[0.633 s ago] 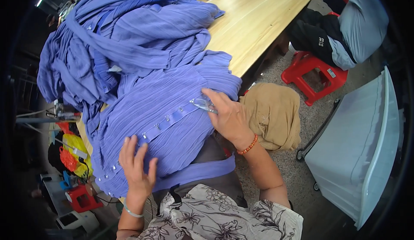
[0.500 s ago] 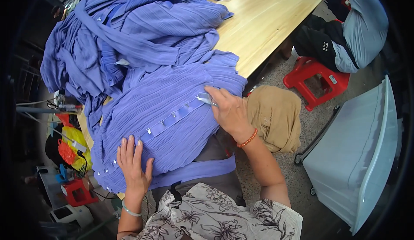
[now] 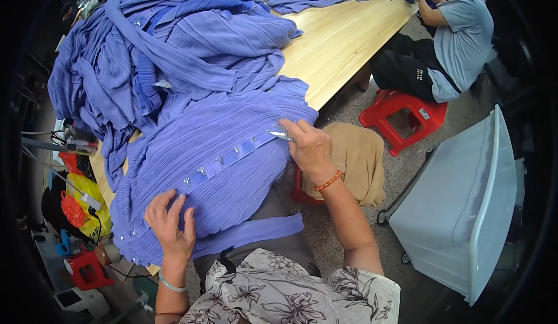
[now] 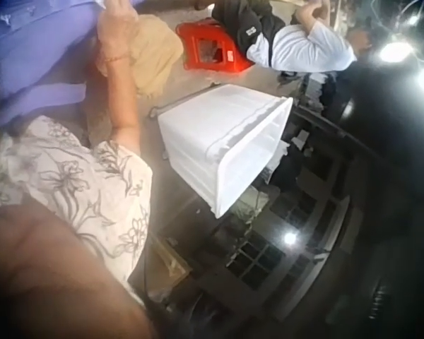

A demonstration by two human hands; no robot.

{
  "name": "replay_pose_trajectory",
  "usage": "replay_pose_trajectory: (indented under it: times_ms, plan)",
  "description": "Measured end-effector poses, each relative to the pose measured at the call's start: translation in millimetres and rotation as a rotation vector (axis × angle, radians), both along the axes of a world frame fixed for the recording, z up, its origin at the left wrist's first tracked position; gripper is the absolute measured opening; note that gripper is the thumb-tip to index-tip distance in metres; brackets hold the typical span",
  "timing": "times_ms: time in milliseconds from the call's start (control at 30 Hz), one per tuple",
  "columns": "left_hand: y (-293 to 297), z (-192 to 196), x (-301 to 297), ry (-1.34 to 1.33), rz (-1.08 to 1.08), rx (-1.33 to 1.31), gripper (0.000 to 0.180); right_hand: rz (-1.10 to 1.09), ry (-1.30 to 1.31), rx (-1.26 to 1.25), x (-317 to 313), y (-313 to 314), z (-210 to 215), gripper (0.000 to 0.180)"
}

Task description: Inspecting and securing metal hook fasteners on pleated blue fabric garments in a textile factory.

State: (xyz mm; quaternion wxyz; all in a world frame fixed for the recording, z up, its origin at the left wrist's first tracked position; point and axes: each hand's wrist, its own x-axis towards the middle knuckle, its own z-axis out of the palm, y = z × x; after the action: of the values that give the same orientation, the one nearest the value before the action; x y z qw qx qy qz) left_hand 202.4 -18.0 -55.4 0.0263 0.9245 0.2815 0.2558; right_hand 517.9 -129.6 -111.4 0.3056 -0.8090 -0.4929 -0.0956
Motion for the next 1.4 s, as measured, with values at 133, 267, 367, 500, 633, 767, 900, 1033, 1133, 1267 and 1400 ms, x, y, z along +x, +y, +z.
replay_pose_trajectory:
  times_ms: [133,267,367,500,633,767,900,1033,1133,1267,1400]
  plan:
    - [0,10,43,-0.158,-0.104,-0.09,0.034,-0.008,0.041,0.016,-1,1,-2,0.038]
    - [-1,6,91,-0.13,-0.101,-0.124,0.034,-0.007,0.053,0.049,-2,1,-5,0.039]
    - [0,-4,114,-0.075,-0.056,-0.123,0.033,-0.003,0.054,0.078,-2,1,-9,0.039]
    - [-1,-9,126,-0.046,0.003,-0.12,0.032,0.005,0.083,0.105,-2,0,-10,0.039]
    - [0,-8,129,-0.048,0.001,-0.129,0.029,0.012,0.084,0.111,0,-1,-14,0.039]
    - [0,-11,130,-0.028,0.014,-0.142,0.025,0.02,0.102,0.119,0,-2,-16,0.041]
    - [-3,-13,133,-0.013,0.031,-0.126,0.022,0.027,0.096,0.136,2,-3,-16,0.041]
    - [-7,-15,139,0.004,0.035,-0.11,0.023,0.011,0.1,0.137,5,-6,-18,0.041]
    - [-4,-12,137,0.001,0.039,-0.118,0.024,0.028,0.098,0.127,6,-2,-13,0.04]
    - [1,-28,133,-0.013,0.079,-0.105,0.024,0.038,0.11,0.113,-1,6,-23,0.04]
    - [-8,-37,140,0.021,0.132,-0.062,0.022,0.074,0.149,0.183,3,-4,-23,0.041]
